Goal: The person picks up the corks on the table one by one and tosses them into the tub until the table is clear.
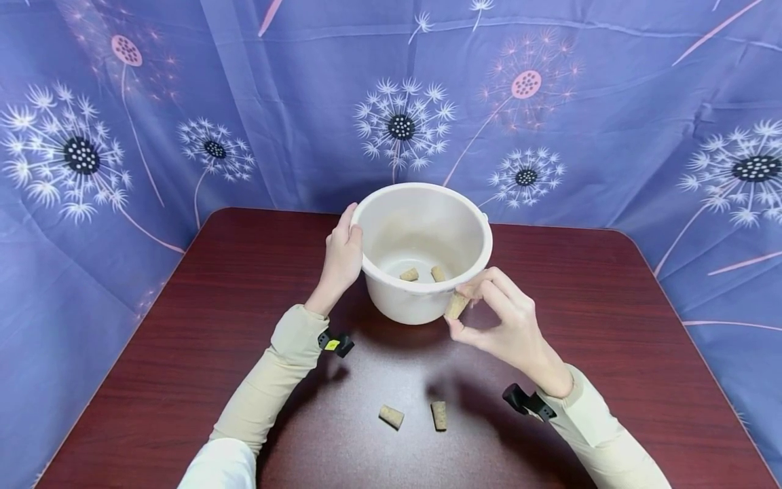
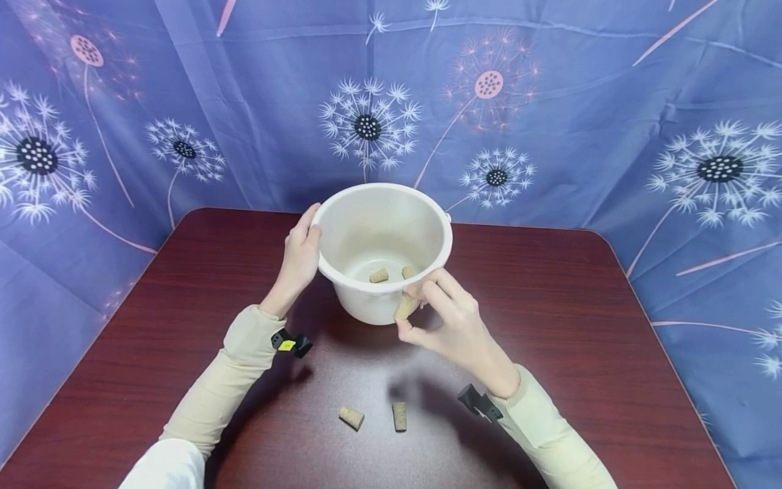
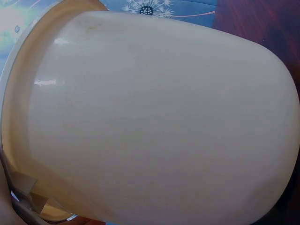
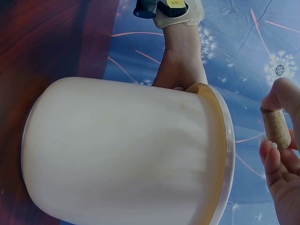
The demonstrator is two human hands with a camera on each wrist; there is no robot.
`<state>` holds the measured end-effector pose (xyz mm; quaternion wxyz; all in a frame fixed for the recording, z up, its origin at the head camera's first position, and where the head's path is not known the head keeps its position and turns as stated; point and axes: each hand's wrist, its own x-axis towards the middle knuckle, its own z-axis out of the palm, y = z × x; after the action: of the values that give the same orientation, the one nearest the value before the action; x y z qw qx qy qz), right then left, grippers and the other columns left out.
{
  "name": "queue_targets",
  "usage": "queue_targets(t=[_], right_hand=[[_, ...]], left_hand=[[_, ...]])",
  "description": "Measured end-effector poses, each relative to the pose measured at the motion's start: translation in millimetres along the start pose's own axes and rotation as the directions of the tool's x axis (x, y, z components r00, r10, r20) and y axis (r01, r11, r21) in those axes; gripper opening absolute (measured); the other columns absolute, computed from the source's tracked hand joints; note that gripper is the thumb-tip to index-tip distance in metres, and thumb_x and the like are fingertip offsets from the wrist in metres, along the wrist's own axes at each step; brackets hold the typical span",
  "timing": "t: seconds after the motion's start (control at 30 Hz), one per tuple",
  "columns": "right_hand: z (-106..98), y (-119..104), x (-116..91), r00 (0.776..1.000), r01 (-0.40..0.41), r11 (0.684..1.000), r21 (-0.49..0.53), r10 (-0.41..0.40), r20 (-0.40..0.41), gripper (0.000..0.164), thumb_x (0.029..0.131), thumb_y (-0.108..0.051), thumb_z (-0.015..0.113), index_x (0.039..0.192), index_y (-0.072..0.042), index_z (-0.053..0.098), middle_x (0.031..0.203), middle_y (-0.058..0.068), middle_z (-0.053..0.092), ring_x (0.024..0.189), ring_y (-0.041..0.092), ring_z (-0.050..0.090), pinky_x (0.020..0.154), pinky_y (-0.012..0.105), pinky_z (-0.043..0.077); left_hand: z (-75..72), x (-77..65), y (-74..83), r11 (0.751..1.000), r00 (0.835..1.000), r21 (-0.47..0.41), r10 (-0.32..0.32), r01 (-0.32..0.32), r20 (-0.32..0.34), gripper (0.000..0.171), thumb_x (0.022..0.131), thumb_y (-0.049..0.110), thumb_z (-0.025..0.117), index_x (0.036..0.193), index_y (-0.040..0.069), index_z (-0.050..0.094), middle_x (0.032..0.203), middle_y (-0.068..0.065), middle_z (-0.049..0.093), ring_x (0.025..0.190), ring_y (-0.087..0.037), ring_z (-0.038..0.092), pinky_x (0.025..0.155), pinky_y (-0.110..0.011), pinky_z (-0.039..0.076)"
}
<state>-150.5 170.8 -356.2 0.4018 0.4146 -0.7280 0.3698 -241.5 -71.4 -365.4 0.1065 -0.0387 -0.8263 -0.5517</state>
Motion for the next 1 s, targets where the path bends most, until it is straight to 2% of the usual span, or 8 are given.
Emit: queue_targets(t=[0.4, 0.7, 1.0], right_hand=[[1, 4, 3, 0.993, -0.078, 0.997, -0.018, 0.076, -0.092, 0.026, 0.076, -0.021, 0.068, 0.082, 0.005, 0.066, 0.081, 0.013, 0.065, 0.068, 0.016, 0.054, 0.064, 0.016, 0.045], [0, 4, 9, 0.983, -0.151, 0.988, -0.015, 0.149, -0.105, 0.028, 0.073, -0.017, 0.072, 0.088, 0.005, 0.068, 0.083, 0.013, 0.065, 0.07, 0.015, 0.054, 0.069, 0.011, 0.044], [1, 6, 12, 0.975, -0.187, 0.982, 0.008, 0.186, -0.121, 0.029, 0.068, -0.011, 0.073, 0.092, 0.005, 0.07, 0.079, 0.012, 0.062, 0.07, 0.016, 0.055, 0.07, 0.013, 0.045]], left_hand=[[0.5, -0.3, -0.1, 1.0, 1.0, -0.002, -0.006, 0.006, 0.001, 0.052, 0.098, 0.015, 0.032, 0.15, 0.008, 0.035, 0.151, -0.013, 0.041, 0.137, -0.026, 0.043, 0.113, -0.042, 0.034], [-0.2, -0.1, 0.5, 1.0, 1.0, 0.006, 0.0, 0.0, -0.002, 0.052, 0.098, 0.015, 0.032, 0.15, 0.008, 0.036, 0.151, -0.013, 0.042, 0.136, -0.026, 0.043, 0.113, -0.042, 0.035], [0.4, -0.1, -0.5, 1.0, 1.0, 0.003, -0.001, 0.001, -0.008, 0.052, 0.098, 0.014, 0.033, 0.149, 0.008, 0.037, 0.15, -0.014, 0.043, 0.136, -0.027, 0.044, 0.113, -0.042, 0.035]])
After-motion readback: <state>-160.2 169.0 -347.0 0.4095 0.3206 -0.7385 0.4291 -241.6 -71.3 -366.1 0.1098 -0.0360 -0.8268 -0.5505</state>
